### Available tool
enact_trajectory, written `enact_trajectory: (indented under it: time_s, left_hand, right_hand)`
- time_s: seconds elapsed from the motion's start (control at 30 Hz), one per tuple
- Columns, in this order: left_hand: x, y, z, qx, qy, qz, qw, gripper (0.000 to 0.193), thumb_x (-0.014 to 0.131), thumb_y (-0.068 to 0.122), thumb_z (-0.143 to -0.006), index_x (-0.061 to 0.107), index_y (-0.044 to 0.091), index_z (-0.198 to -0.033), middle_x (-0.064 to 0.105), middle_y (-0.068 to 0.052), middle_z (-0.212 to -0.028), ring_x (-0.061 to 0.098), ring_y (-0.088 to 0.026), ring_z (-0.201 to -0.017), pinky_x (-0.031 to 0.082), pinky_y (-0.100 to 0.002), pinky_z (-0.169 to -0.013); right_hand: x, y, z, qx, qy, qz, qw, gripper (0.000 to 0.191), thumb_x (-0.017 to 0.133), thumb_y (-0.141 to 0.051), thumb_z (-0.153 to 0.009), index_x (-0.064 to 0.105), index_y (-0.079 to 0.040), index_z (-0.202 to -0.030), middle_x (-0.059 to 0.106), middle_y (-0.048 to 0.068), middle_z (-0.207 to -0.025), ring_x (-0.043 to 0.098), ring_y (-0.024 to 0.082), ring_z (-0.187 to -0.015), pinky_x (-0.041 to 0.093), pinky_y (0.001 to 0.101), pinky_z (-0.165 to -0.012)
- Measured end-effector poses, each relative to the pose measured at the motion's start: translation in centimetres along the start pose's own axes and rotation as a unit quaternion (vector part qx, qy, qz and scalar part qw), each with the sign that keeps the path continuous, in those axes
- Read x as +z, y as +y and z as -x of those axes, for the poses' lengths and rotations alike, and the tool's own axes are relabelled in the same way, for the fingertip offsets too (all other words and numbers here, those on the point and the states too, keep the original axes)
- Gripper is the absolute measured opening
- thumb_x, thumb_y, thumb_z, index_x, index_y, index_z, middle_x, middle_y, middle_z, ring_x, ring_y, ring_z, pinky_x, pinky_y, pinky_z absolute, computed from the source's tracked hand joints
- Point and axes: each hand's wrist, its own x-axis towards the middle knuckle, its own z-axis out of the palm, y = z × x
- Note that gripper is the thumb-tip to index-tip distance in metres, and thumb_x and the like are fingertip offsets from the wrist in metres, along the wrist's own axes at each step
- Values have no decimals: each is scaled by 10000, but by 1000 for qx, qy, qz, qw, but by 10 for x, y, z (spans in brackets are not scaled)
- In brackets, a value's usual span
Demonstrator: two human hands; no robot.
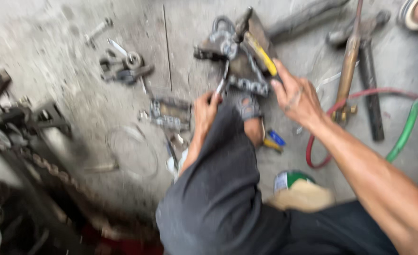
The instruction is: The person sits on the floor and uses a hammer and chisel to shape a metal part. They then use pliers to hold the part and apply a welding torch to fuse it, feeding a wire into the molten area.
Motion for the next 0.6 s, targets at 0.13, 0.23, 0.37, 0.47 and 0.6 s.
enact_trajectory:
  time_s: [0.13, 0.23, 0.37, 0.47, 0.6]
  left_hand:
    - [10, -17, -6, -30, 1, 72, 997, 367, 622, 324, -1013, 773, -8, -974, 755, -103, -790, 669, -159, -725, 527, -308, -665]
    - [9, -13, -7, -17, 9, 88, 996, 357, 609, 311, -1009, 758, -13, -987, 769, -85, -819, 705, -144, -759, 554, -296, -699]
    - [-1, 3, -2, 11, 18, 46, 999, 356, 593, 289, -1005, 772, -14, -954, 778, -104, -815, 722, -168, -774, 559, -321, -741]
    - [-3, 9, -1, 18, 17, 32, 999, 322, 597, 280, -976, 772, 10, -976, 786, -97, -830, 747, -155, -798, 561, -331, -766]
    - [2, 7, -11, 23, 15, 13, 1000, 347, 605, 295, -1000, 759, -12, -947, 748, -110, -793, 707, -171, -745, 546, -350, -716]
  right_hand:
    - [-16, -9, 7, -32, 109, -103, 988, 578, 551, -208, -1102, 349, -69, -1626, 657, 173, -759, 683, 269, -620, 543, 439, -595]
    - [-6, -11, 8, -71, 200, -138, 967, 532, 536, -227, -1195, 297, -64, -1641, 667, 166, -841, 694, 263, -672, 547, 418, -646]
    - [22, -8, -5, -6, 38, -60, 997, 606, 537, -194, -1073, 298, -37, -1607, 656, 247, -757, 667, 417, -648, 514, 513, -649]
    - [22, -5, -8, 71, -35, -51, 996, 593, 550, -199, -1009, 389, -71, -1564, 630, 291, -685, 671, 483, -660, 501, 545, -616]
    - [1, -12, -10, -49, 71, -43, 995, 552, 560, -180, -1083, 404, -16, -1586, 626, 278, -781, 670, 465, -733, 516, 520, -656]
